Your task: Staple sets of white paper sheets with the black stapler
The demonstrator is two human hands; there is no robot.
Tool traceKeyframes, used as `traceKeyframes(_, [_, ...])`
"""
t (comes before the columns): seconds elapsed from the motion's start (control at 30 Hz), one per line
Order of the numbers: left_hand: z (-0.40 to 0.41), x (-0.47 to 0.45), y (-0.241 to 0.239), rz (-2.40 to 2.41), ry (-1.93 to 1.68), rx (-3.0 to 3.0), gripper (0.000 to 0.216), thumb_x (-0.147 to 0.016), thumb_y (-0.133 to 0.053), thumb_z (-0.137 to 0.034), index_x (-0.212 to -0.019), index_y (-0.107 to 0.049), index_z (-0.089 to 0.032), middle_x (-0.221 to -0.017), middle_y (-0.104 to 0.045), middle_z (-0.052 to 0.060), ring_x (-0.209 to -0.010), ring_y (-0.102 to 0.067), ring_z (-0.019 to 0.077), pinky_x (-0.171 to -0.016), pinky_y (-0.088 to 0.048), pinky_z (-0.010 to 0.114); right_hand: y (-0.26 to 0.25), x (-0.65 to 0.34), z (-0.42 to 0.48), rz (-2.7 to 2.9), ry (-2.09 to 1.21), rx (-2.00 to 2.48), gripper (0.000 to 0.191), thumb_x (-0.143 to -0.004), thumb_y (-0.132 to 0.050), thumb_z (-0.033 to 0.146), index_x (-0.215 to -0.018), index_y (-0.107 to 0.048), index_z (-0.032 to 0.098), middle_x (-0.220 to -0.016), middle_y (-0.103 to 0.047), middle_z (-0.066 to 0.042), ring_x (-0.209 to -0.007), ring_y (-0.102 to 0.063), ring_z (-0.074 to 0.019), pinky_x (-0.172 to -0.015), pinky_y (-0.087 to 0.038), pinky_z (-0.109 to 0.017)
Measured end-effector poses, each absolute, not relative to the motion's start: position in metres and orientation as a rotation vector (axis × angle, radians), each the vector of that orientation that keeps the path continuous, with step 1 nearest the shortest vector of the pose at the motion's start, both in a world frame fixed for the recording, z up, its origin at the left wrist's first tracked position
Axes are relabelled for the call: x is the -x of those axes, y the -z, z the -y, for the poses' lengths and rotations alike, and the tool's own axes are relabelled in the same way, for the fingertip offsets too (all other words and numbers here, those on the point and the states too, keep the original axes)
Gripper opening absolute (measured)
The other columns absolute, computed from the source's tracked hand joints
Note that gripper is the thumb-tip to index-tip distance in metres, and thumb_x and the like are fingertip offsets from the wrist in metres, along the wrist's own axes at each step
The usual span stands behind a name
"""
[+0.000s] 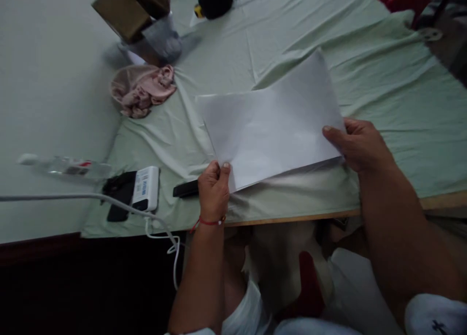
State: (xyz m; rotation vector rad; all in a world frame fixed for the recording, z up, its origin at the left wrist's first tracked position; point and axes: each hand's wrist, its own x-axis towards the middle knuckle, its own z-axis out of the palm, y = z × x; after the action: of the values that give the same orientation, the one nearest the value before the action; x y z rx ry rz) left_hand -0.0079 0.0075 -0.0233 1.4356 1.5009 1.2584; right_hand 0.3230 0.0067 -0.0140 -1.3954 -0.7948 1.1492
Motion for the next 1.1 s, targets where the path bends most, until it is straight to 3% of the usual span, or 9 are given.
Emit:
traceKeyframes(0.2, [-0.015, 0.0, 0.034, -1.72, -1.261, -1.374, 0.058, -0.089, -0.079, -0.063, -0.064, -0.044, -0.024, -0.064, -0.033, -0.006, -0.06, -0.029, 0.0115, -0.053, -0.025, 0.028, 0.024, -0.332, -0.012, 0.892, -1.004, 1.666, 0.013, -0.084, -0.081, 0.018, -0.074, -0.073, 0.02, -0.068, -0.064, 0.0, -0.055, -0.048, -0.0085, -0.045, -0.031, -0.019])
traceKeyframes(0.27, [-0.016, -0.007, 0.034, -1.691, -1.257, -1.298, 0.056, -0.086, -0.08, -0.065, -0.066, -0.049, -0.023, -0.064, -0.038, -0.005, -0.06, -0.034, 0.0116, -0.055, -0.031, 0.027, 0.021, -0.332, -0.013, 0.816, -1.004, 1.587, 0.014, -0.085, -0.08, 0.018, -0.074, -0.072, 0.02, -0.067, -0.062, 0.001, -0.054, -0.048, -0.0079, -0.046, -0.032, -0.02])
traceKeyframes(0.37, [-0.016, -0.019, 0.033, -1.511, -1.176, -1.191, 0.044, -0.079, -0.086, -0.062, -0.084, -0.067, -0.022, -0.074, -0.061, -0.002, -0.072, -0.057, 0.0151, -0.069, -0.048, 0.027, 0.012, -0.332, -0.013, 0.65, -0.94, 1.529, 0.021, -0.087, -0.079, 0.012, -0.07, -0.068, 0.019, -0.067, -0.061, 0.002, -0.055, -0.049, -0.0074, -0.051, -0.036, -0.021])
traceKeyframes(0.47, [-0.017, -0.029, 0.033, -1.457, -1.165, -1.166, 0.044, -0.072, -0.091, -0.057, -0.089, -0.072, -0.021, -0.08, -0.07, 0.001, -0.078, -0.064, 0.0175, -0.077, -0.054, 0.03, 0.008, -0.334, -0.012, 0.531, -0.9, 1.515, 0.026, -0.09, -0.07, 0.002, -0.07, -0.065, 0.018, -0.066, -0.062, 0.001, -0.056, -0.051, -0.0071, -0.054, -0.039, -0.02])
traceKeyframes(0.6, [-0.018, -0.034, 0.036, -1.519, -1.247, -1.069, 0.049, -0.07, -0.093, -0.062, -0.081, -0.068, -0.021, -0.074, -0.068, -0.001, -0.068, -0.06, 0.0147, -0.065, -0.051, 0.028, 0.011, -0.338, -0.011, 0.549, -0.911, 1.458, 0.026, -0.093, -0.067, 0.0, -0.074, -0.065, 0.019, -0.068, -0.066, 0.002, -0.061, -0.055, -0.0074, -0.061, -0.045, -0.019])
traceKeyframes(0.73, [-0.018, -0.034, 0.036, -1.388, -1.214, -1.075, 0.048, -0.071, -0.094, -0.058, -0.083, -0.066, -0.022, -0.076, -0.066, -0.002, -0.067, -0.06, 0.0126, -0.059, -0.05, 0.024, 0.014, -0.342, -0.011, 0.491, -0.846, 1.458, 0.028, -0.092, -0.064, -0.002, -0.074, -0.065, 0.019, -0.067, -0.062, 0.003, -0.057, -0.05, -0.0068, -0.057, -0.039, -0.02])
traceKeyframes(0.83, [-0.018, -0.033, 0.036, -1.403, -1.156, -1.085, 0.047, -0.069, -0.098, -0.051, -0.076, -0.062, -0.022, -0.065, -0.054, -0.006, -0.053, -0.043, 0.0081, -0.042, -0.031, 0.021, 0.014, -0.345, -0.013, 0.406, -0.8, 1.435, 0.03, -0.091, -0.063, -0.005, -0.071, -0.064, 0.018, -0.068, -0.061, 0.003, -0.059, -0.048, -0.0064, -0.058, -0.038, -0.021])
traceKeyframes(0.9, [-0.018, -0.033, 0.036, -1.446, -1.19, -1.068, 0.053, -0.071, -0.098, -0.051, -0.068, -0.055, -0.022, -0.059, -0.044, -0.008, -0.049, -0.034, 0.0064, -0.041, -0.024, 0.021, 0.014, -0.344, -0.015, 0.393, -0.814, 1.408, 0.03, -0.09, -0.064, -0.004, -0.069, -0.065, 0.017, -0.068, -0.062, 0.003, -0.06, -0.05, -0.0066, -0.059, -0.039, -0.021])
traceKeyframes(1.1, [-0.017, -0.033, 0.029, -1.396, -1.241, -1.022, 0.053, -0.069, -0.099, -0.057, -0.072, -0.061, -0.02, -0.062, -0.05, -0.007, -0.053, -0.042, 0.0069, -0.044, -0.033, 0.018, 0.023, -0.34, -0.023, 0.356, -0.72, 1.348, 0.031, -0.083, -0.061, -0.01, -0.067, -0.068, 0.015, -0.063, -0.062, 0.005, -0.054, -0.049, -0.0067, -0.054, -0.037, -0.021])
